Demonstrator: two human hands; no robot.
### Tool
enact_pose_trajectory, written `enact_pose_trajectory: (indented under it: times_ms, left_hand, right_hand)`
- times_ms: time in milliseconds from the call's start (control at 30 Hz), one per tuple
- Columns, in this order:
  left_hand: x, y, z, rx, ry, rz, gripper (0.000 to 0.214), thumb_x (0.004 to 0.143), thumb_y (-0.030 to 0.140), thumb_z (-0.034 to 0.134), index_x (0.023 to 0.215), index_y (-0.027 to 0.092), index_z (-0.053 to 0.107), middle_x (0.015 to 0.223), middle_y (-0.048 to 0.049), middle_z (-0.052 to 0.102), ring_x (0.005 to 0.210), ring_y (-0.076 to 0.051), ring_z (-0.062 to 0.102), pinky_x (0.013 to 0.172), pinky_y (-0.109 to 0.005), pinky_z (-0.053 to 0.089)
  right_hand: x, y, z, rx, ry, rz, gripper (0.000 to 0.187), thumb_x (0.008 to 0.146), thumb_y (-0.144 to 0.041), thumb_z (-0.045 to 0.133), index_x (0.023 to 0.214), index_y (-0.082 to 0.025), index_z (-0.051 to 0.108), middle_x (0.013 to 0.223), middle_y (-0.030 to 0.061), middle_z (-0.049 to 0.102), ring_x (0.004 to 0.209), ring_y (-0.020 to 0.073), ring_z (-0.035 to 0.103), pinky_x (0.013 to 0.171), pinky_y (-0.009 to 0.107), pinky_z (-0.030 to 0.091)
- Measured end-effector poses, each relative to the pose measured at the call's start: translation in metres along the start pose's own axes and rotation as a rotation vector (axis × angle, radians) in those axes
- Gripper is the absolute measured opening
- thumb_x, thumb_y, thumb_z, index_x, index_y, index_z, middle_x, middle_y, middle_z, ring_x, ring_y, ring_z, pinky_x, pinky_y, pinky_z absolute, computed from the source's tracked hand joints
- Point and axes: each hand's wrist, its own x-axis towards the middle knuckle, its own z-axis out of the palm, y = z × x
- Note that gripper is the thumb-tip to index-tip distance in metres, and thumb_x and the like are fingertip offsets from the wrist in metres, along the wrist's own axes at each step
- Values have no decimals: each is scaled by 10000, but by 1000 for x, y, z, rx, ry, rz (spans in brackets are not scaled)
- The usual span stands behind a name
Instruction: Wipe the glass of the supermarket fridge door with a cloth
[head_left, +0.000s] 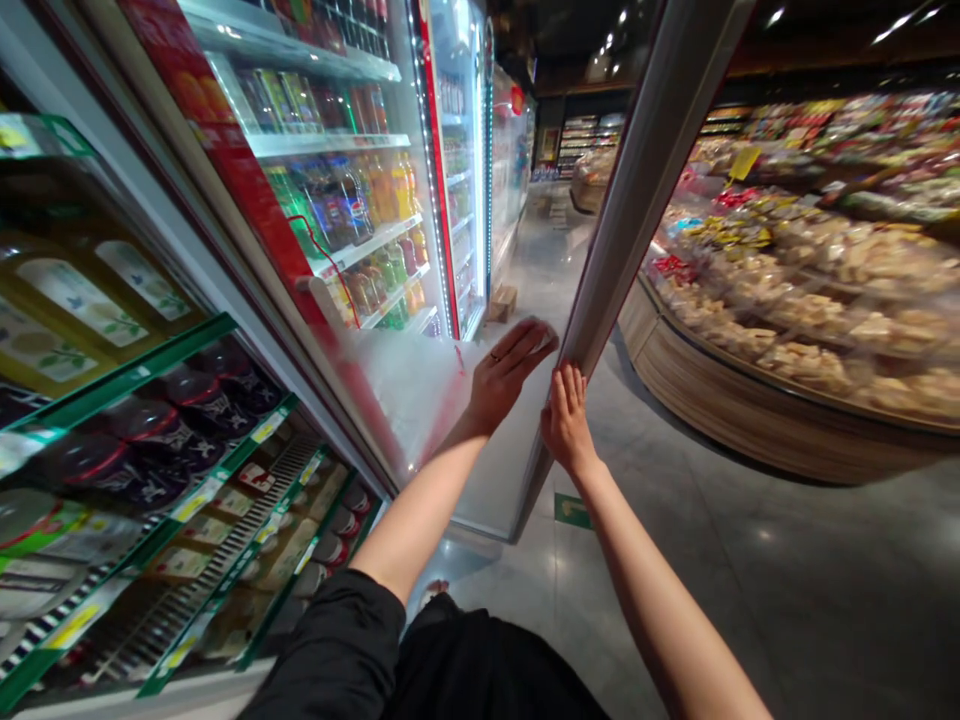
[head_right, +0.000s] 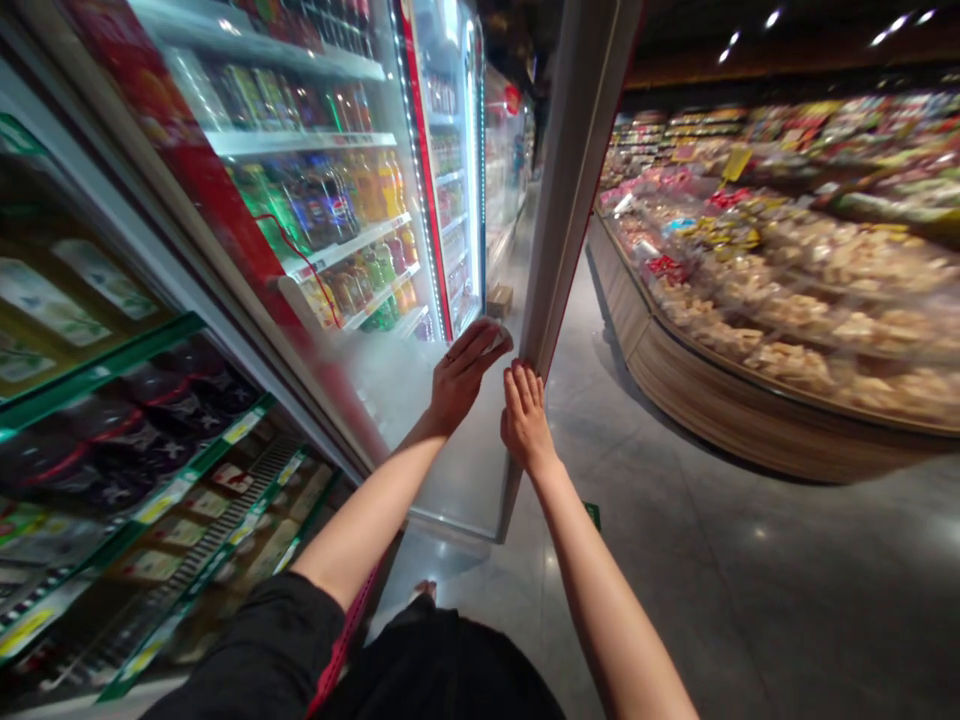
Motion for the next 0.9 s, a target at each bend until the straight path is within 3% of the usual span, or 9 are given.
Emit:
enact_pose_trajectory:
  times_ms: [100,200,333,400,533,667,733,800,900]
  left_hand:
    - [-5,-4,-5,-43,5,79,531,1136,125,390,1643,258,474,1598,-36,646,1622,-174,422,1344,-427,469]
    - [-7,-13,-17,-45,-3,199,525,1137,137,451,1654,230,447,1539,-48,695,1586,-159,481,1302,-391,517]
    - [5,-17,-22,-61,119,122,513,1124,121,491,1624,237,503,1534,-57,698,1588,-165,485,1315,-387,506]
    - [11,-14,-19,-69,141,123,506,1125,120,488,1618,230,512,1530,-58,702,1580,-177,497,1316,-399,510]
    - [7,-11,-19,-42,43,229,563,1125,136,500,1673,242,425,1525,-43,707,1548,-178,535,1320,-385,503]
    - [-4,-13,-18,-47,141,120,648,1111,108,507,1712,295,356,1581,-43,661,1569,-193,511,1345,-406,471]
    - [-9,-10,-12,-68,184,99,626,1116,128,492,1708,291,369,1590,-47,652,1580,-198,499,1345,-407,471]
    - [-16,-8,-6,-69,152,174,600,1114,151,510,1693,261,395,1565,-47,675,1586,-184,492,1350,-381,462]
    - [-23,-10,-1,-37,137,272,494,1104,152,532,1593,221,526,1542,-51,695,1586,-174,496,1342,-344,465]
  right_hand:
    - [-4,1,5,-14,71,30,1058,893,-38,407,1754,-308,-144,1860,172,122,1693,375,243,1276,730,390]
    - [-5,-2,8,-37,134,49,1043,908,-46,431,1762,-317,-104,1869,162,64,1712,386,121,1291,717,372]
    - [-3,-8,12,-80,206,51,1000,934,-55,457,1769,-316,-29,1871,150,37,1712,371,29,1307,710,330]
    - [-4,-8,13,-111,230,55,993,942,-58,468,1771,-318,-13,1869,149,63,1705,381,57,1300,725,323]
    - [-10,-9,15,-189,254,84,980,961,-89,510,1774,-390,53,1848,90,166,1670,394,191,1303,670,388]
    - [-12,-11,20,-256,320,88,987,964,-108,527,1766,-430,51,1828,38,171,1624,429,254,1288,688,418]
    - [-11,-14,21,-276,362,75,964,969,-109,527,1767,-419,86,1823,6,152,1625,419,239,1307,675,395]
    - [-8,-16,19,-290,386,59,912,980,-117,537,1761,-410,169,1819,-21,140,1630,415,234,1321,652,390]
    - [-5,-19,16,-326,404,1,922,984,-128,581,1769,-358,155,1811,-35,169,1638,381,261,1342,578,389]
